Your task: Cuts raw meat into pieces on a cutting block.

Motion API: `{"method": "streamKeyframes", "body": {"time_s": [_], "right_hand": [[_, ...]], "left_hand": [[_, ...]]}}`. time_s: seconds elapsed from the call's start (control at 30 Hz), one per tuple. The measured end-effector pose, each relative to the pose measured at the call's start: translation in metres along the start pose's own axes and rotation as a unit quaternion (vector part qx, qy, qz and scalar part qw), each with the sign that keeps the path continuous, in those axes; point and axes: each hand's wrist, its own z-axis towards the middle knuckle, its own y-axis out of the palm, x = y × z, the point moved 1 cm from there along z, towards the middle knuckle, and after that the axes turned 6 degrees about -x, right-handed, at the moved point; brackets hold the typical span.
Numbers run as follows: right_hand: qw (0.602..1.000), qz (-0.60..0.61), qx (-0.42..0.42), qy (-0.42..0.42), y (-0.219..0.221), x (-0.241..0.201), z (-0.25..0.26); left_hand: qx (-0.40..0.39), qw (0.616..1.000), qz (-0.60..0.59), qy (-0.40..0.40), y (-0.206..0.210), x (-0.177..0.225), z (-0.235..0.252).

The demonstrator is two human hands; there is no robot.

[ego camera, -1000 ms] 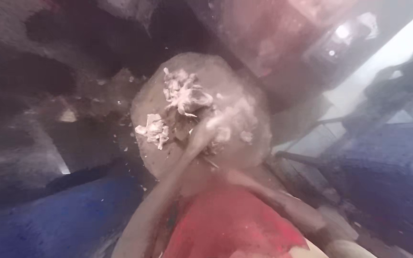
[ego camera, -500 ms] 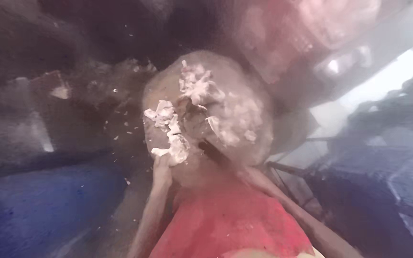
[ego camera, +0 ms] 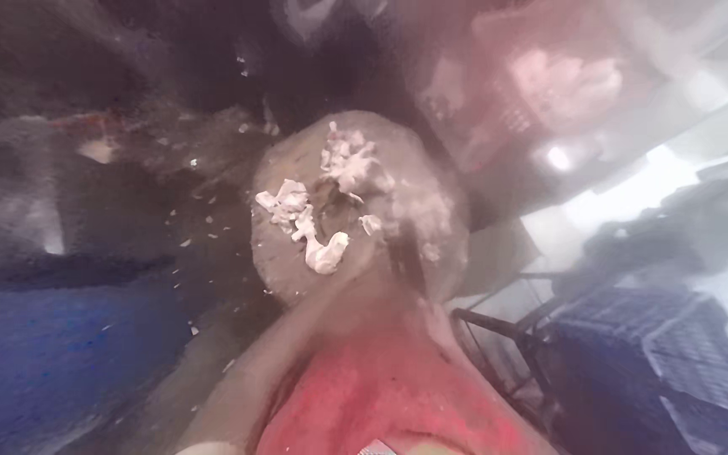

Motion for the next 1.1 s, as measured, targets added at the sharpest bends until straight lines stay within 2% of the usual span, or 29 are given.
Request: {"method": "streamKeyframes", "body": {"time_s": [0.07,0.17,0.27,0.33,0.43,0.47,0.53,0.57,0.6,0.67,0.77,0.83,0.9,0.93,1.03,1.1], "right_hand": [[0.999,-0.017,0.025,-0.037,-0.006,-0.025,-0.006],[0.991,-0.014,0.039,-0.128,-0.022,-0.066,-0.021],[0.971,0.054,0.006,-0.234,-0.036,-0.110,-0.035],[0.958,0.067,-0.031,-0.278,-0.042,-0.140,-0.039],[0.949,-0.016,-0.039,-0.312,-0.026,-0.152,-0.021],[0.950,-0.067,-0.054,-0.299,-0.019,-0.141,-0.009],[0.967,-0.157,-0.119,-0.159,-0.006,-0.109,0.023],[0.970,-0.169,-0.155,-0.081,-0.001,-0.091,0.040],[0.973,-0.161,-0.159,-0.040,0.002,-0.075,0.049],[0.978,-0.162,-0.124,-0.035,-0.003,-0.075,0.046],[0.978,-0.166,-0.122,-0.022,-0.005,-0.077,0.015],[0.967,-0.184,-0.179,-0.001,-0.012,-0.068,0.014],[0.952,-0.164,-0.256,0.020,-0.018,-0.049,0.022],[0.953,-0.135,-0.268,0.027,-0.019,-0.036,0.028],[0.977,-0.035,-0.211,0.012,-0.020,-0.035,0.028],[0.990,-0.073,-0.121,-0.010,-0.016,-0.050,0.024]], "left_hand": [[0.016,1.000,0.014,0.006,0.004,-0.002,0.006],[0.009,0.999,0.030,-0.003,0.004,-0.019,-0.012],[-0.001,0.999,0.035,-0.027,0.002,-0.036,-0.041],[0.016,0.999,0.037,-0.001,0.004,-0.043,-0.053],[0.004,1.000,-0.001,-0.016,-0.004,-0.047,-0.069],[0.038,0.998,-0.039,-0.029,-0.010,-0.051,-0.076],[0.144,0.983,-0.072,-0.090,-0.024,-0.066,-0.085],[0.182,0.973,-0.072,-0.124,-0.030,-0.077,-0.085],[0.199,0.964,-0.077,-0.162,-0.035,-0.088,-0.086],[0.205,0.950,-0.109,-0.209,-0.041,-0.105,-0.081],[0.155,0.955,-0.101,-0.231,-0.030,-0.118,-0.084],[0.130,0.957,-0.120,-0.232,-0.029,-0.121,-0.085],[0.127,0.938,-0.225,-0.233,-0.040,-0.115,-0.099],[0.143,0.923,-0.285,-0.216,-0.047,-0.110,-0.107],[0.206,0.889,-0.378,-0.156,-0.058,-0.081,-0.130],[0.199,0.896,-0.378,-0.121,-0.060,-0.064,-0.134]]}}
